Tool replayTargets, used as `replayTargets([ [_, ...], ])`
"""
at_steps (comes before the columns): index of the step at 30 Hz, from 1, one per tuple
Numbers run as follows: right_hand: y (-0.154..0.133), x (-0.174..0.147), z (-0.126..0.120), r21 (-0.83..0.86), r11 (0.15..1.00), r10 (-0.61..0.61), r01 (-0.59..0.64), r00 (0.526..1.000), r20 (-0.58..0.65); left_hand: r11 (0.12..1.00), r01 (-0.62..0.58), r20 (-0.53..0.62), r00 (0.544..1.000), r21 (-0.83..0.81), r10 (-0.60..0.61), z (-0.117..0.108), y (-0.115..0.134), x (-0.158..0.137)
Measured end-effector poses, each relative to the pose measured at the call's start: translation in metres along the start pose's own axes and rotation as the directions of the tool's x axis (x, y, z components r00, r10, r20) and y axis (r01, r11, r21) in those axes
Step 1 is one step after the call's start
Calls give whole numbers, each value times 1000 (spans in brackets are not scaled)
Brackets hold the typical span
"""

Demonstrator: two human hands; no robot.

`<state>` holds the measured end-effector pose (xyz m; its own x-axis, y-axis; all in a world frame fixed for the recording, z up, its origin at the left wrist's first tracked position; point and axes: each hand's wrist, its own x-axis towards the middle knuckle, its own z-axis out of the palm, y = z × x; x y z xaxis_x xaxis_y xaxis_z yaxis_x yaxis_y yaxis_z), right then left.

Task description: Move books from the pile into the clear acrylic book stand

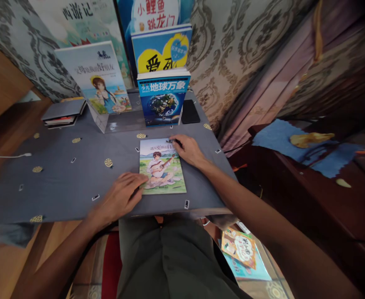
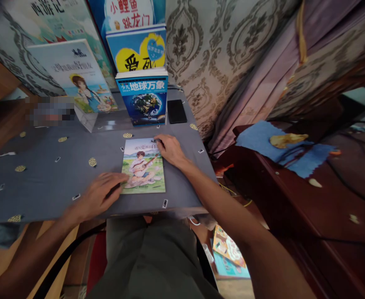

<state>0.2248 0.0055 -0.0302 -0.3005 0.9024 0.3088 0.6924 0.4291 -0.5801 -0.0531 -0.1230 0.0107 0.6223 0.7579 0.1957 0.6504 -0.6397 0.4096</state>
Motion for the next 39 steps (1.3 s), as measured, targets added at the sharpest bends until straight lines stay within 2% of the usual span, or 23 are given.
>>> replayTargets([
  [5, 0, 0, -1, -38, 999, 10, -11, 1000, -22, 957, 106, 25, 993, 270, -117, 12, 9, 10],
  [10, -5, -1, -6, -65, 996, 50, -55, 996, -76, 889, 144, 8, 987, 435, -163, 5, 11, 21],
  [14, -13, -5, -9, 55, 993, 106, -101, 990, -89, 833, 192, -38, 979, 518, -202, -1, 1, 35],
  [18, -25, -10, -3, 277, 959, 50, -51, 999, 12, 803, 217, -22, 969, 555, -247, 0, -14, 44],
  [21, -31, -11, 2, 373, 927, 1, -29, 997, 75, 791, 241, -51, 965, 563, -258, 3, -16, 46],
  [25, -30, -10, 4, 450, 892, 13, -52, 996, 90, 787, 285, -114, 957, 547, -267, 10, 1, 51],
  [29, -29, -9, 1, 482, 873, 26, -69, 995, 94, 852, 278, -60, 958, 444, -281, 30, 32, 57],
  [32, -31, -10, 0, 492, 868, 27, -72, 995, 98, 841, 321, -70, 943, 436, -325, 47, 50, 60],
  [35, -32, -10, -1, 497, 864, 33, -81, 994, 105, 820, 346, -98, 935, 455, -340, 57, 56, 60],
  [39, -30, -9, 0, 492, 868, 14, -67, 994, 111, 816, 327, -153, 945, 476, -290, 60, 50, 58],
])
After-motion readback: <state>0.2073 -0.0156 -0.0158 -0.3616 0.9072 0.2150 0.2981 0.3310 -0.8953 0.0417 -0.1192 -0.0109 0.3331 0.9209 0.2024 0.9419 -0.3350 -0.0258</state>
